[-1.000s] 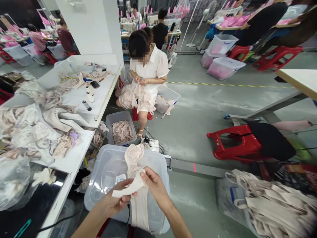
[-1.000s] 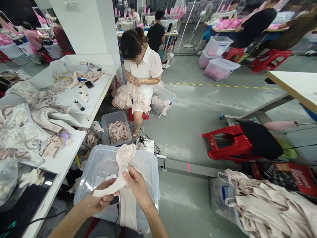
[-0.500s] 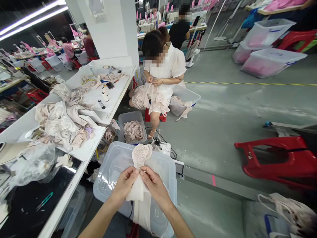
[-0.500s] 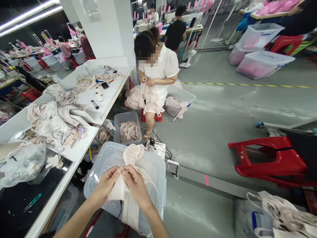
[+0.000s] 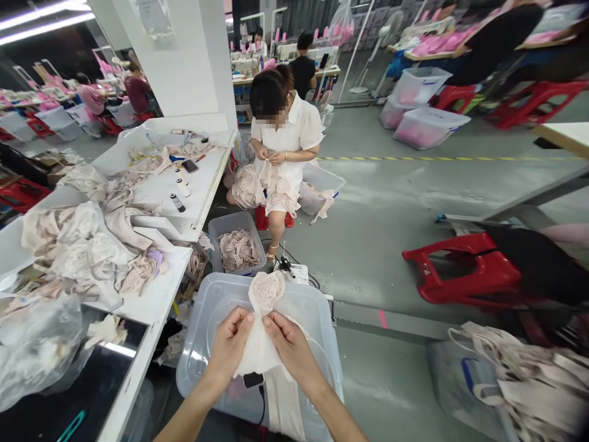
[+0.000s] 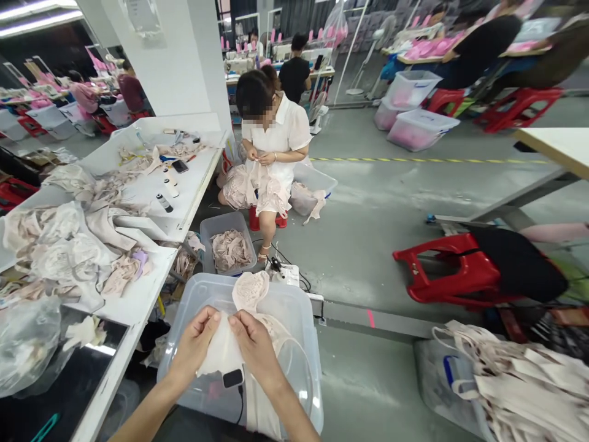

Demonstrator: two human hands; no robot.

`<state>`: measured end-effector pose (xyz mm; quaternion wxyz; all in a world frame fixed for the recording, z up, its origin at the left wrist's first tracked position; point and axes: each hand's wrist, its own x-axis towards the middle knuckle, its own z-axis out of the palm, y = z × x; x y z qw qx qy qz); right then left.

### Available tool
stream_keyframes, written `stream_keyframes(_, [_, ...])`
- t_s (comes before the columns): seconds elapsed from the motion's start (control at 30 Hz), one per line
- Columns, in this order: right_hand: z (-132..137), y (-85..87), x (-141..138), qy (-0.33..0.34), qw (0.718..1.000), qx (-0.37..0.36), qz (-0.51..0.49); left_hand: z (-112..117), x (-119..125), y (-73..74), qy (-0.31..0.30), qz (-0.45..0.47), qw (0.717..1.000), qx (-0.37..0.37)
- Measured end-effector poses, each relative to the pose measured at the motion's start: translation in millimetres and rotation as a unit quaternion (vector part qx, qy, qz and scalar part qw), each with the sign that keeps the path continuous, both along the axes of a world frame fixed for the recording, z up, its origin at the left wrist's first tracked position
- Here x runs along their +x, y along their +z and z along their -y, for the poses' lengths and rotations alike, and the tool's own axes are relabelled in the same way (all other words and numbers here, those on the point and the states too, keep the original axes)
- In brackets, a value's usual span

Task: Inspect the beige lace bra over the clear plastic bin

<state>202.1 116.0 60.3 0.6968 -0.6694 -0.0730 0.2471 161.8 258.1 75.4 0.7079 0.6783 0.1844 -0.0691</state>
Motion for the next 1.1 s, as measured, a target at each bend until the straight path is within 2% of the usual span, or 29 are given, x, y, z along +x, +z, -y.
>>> stream_keyframes(0.3, [-65, 22.8, -4, -0.066, 0.996, -0.05, -0.014, -77, 19, 6.8, -0.131, -0.004, 0.991, -0.04])
stream_keyframes(0.43, [-84, 29.2, -4, -0.084, 0.995, -0.057, -0.013, -99, 25, 10.7, -0.152, 0.01, 0.988, -0.036])
stream_keyframes(0.57, [-90, 32.9, -3, -0.069, 0.996, -0.052, -0.009, -105, 24, 11.6, -0.14, 0.034, 0.989, -0.019])
stream_keyframes(0.8, [-92, 33.9, 3, -0.024, 0.999, -0.033, -0.016, -101, 17, 14.5, -0.066, 0.057, 0.996, 0.029])
stream_keyframes(1.1, [-102, 35.7, 6, -0.044, 0.998, -0.034, -0.03, -108, 16, 17.8, -0.038, 0.042, 0.998, 0.011])
